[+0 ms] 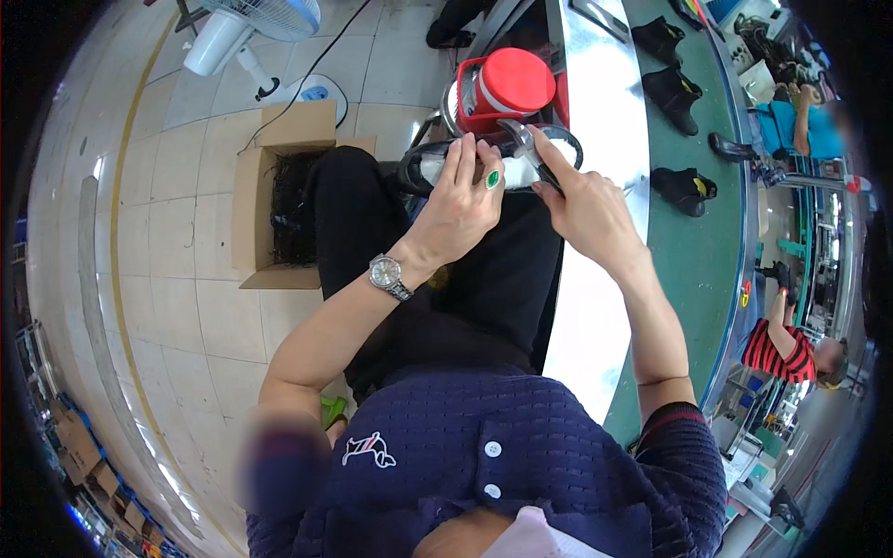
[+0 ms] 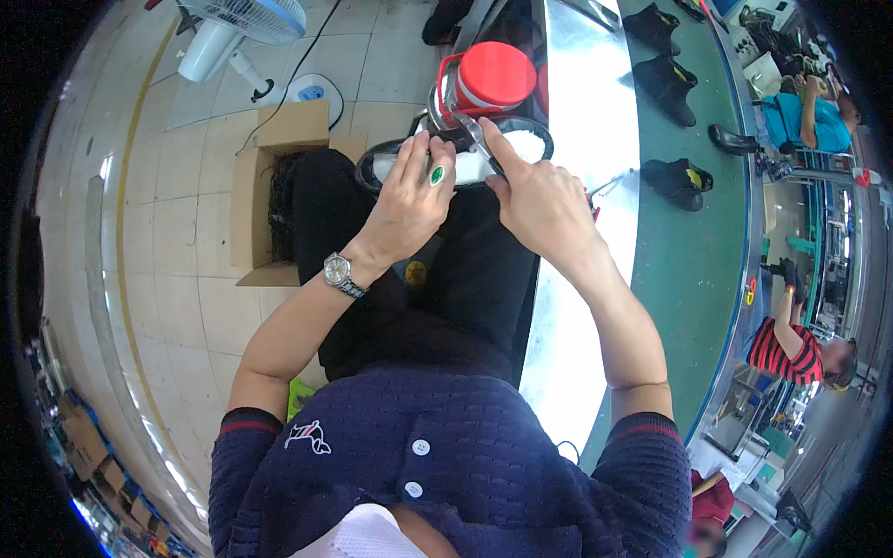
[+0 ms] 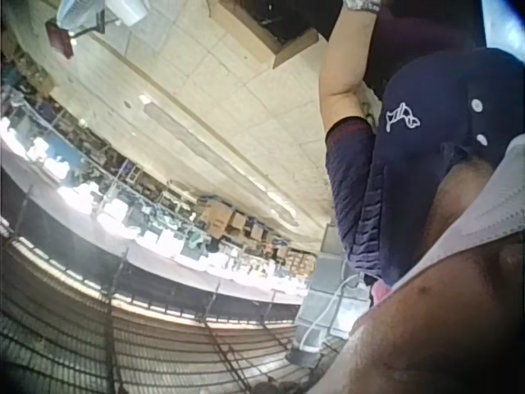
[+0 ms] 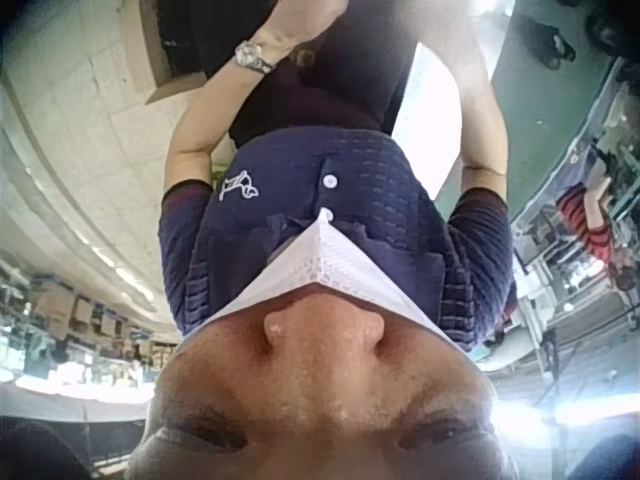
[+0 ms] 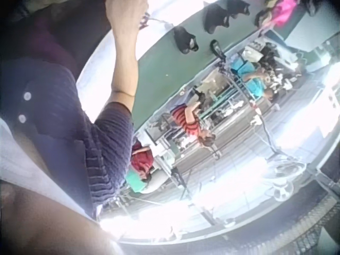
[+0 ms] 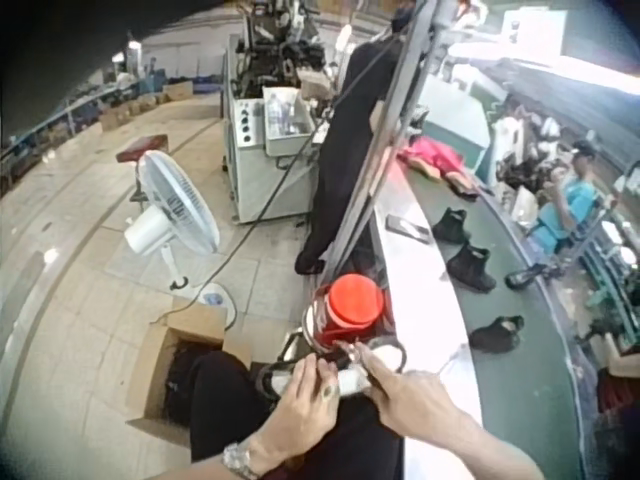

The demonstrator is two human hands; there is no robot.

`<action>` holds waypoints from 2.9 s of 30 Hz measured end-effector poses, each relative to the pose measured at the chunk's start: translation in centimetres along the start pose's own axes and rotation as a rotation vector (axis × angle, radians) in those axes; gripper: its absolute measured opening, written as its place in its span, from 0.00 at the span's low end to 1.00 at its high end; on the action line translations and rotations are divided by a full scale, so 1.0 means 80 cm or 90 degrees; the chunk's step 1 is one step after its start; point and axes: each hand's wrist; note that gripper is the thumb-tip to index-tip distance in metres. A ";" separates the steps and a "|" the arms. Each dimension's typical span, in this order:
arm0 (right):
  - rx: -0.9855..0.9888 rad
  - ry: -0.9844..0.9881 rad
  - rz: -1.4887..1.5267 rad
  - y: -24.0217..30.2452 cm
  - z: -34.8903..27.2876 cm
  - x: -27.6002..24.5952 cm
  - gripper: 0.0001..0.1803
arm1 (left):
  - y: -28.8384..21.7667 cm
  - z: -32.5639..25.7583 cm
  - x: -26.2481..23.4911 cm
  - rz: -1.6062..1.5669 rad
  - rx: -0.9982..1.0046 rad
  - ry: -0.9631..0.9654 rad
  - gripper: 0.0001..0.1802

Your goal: Finishing the sole of a shoe by trimming excess material with pliers and scissors.

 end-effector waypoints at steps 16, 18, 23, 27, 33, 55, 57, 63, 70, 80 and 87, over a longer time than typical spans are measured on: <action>0.006 -0.035 0.064 0.042 -0.002 0.017 0.34 | 0.027 -0.007 -0.033 -0.058 -0.121 0.078 0.24; -0.019 -0.024 0.090 0.041 0.006 -0.003 0.34 | 0.028 -0.011 -0.030 -0.040 -0.110 0.080 0.23; -0.006 -0.097 0.161 0.047 -0.003 0.031 0.35 | 0.027 -0.014 -0.027 -0.282 -0.199 -0.001 0.39; -0.023 0.077 0.243 0.023 0.016 -0.006 0.31 | 0.043 -0.025 -0.031 -0.370 -0.209 0.026 0.42; 0.175 0.050 0.092 -0.004 0.011 -0.022 0.26 | 0.047 -0.048 -0.049 -0.340 -0.194 0.021 0.54; -0.289 0.498 0.017 0.124 0.014 -0.063 0.32 | 0.001 -0.149 -0.098 -0.496 -0.472 0.127 0.09; -0.276 0.493 0.048 0.114 0.010 -0.051 0.34 | -0.001 -0.148 -0.101 -0.511 -0.497 0.154 0.12; -0.347 0.366 0.216 0.068 -0.014 -0.009 0.36 | 0.019 -0.146 -0.058 -1.564 -0.837 0.082 0.38; -0.351 0.318 0.234 0.060 -0.014 -0.014 0.37 | 0.014 -0.103 -0.039 -1.665 -0.793 -0.010 0.42; -0.473 0.052 0.097 0.058 0.063 -0.030 0.35 | 0.018 -0.094 -0.045 -1.457 -0.712 0.075 0.42; -0.460 0.028 0.198 0.057 0.048 -0.009 0.34 | 0.028 -0.102 -0.049 -1.482 -0.762 0.123 0.44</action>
Point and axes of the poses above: each hand's wrist, its own z-axis towards the middle knuckle, its own x-axis out of the palm, y = z × x, and after that the axes turned 1 degree about y, right-handed
